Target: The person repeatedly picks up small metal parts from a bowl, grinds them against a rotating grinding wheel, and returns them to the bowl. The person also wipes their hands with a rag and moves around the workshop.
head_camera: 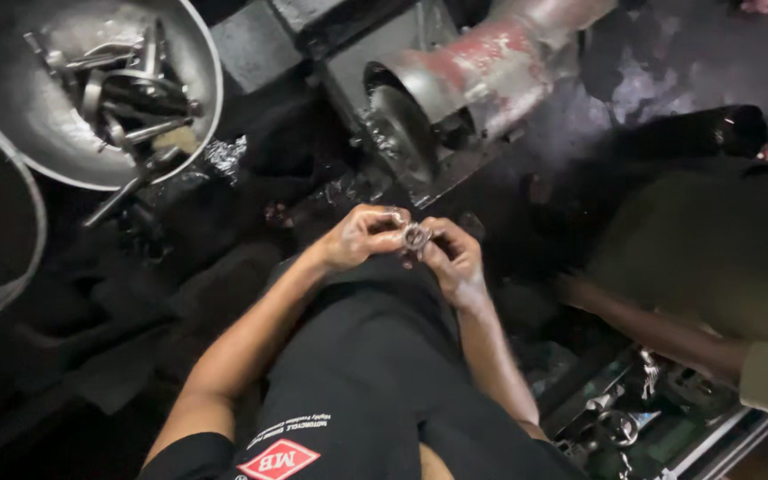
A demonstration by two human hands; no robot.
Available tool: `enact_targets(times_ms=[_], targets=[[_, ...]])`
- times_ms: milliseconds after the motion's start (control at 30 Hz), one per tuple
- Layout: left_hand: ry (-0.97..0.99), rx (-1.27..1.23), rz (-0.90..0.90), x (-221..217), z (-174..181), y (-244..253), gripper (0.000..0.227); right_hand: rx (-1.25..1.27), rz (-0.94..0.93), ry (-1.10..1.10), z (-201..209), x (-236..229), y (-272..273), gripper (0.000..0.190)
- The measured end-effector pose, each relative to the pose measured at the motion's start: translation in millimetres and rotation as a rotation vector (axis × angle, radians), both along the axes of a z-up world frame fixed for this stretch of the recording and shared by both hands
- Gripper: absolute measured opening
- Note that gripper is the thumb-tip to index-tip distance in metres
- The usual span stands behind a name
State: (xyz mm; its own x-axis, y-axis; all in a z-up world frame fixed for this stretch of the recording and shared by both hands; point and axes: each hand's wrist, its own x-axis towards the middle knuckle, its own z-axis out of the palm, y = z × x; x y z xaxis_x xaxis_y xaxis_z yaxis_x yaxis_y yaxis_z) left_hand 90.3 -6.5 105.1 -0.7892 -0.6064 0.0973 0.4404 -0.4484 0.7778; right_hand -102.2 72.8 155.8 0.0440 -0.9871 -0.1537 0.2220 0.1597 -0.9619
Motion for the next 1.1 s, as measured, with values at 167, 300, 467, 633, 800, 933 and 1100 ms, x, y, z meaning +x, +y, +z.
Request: enact_targets(times_ms=[167, 300, 467, 633, 800, 933, 1100], targets=[[-0.343, -0.314, 0.592, 115, 55, -22, 0.02, 0.084, 0.053, 0.319, 0, 32, -23, 0.013], [-1.245, -0.689, 0.906, 192, 72, -38, 0.02, 0.091, 0.125, 0.421, -13, 53, -43, 0.014], [-1.677, -1.252, 1.166, 264, 46, -31, 0.04, 0.057, 0.33, 0.491, -23, 86, -65, 0.015], [-1.888, -0.356, 1.209, 392, 6, -8, 0.03, 0.115, 0.408, 0.506, -20, 121, -79, 0.016], [-1.785, -0.692, 0.787, 468, -64, -28, 0.066, 0.093, 0.535, 0.468, -26, 158, -92, 0.019], [-2.019, -0.775, 0.458, 473, -114, -17, 0.068, 0.127, 0.575, 0.433, -30, 172, -87, 0.021], [-2.271, -0.734, 0.534, 511, -129, 11, 0.074, 0.155, 0.549, 0.446, -39, 171, -85, 0.021]])
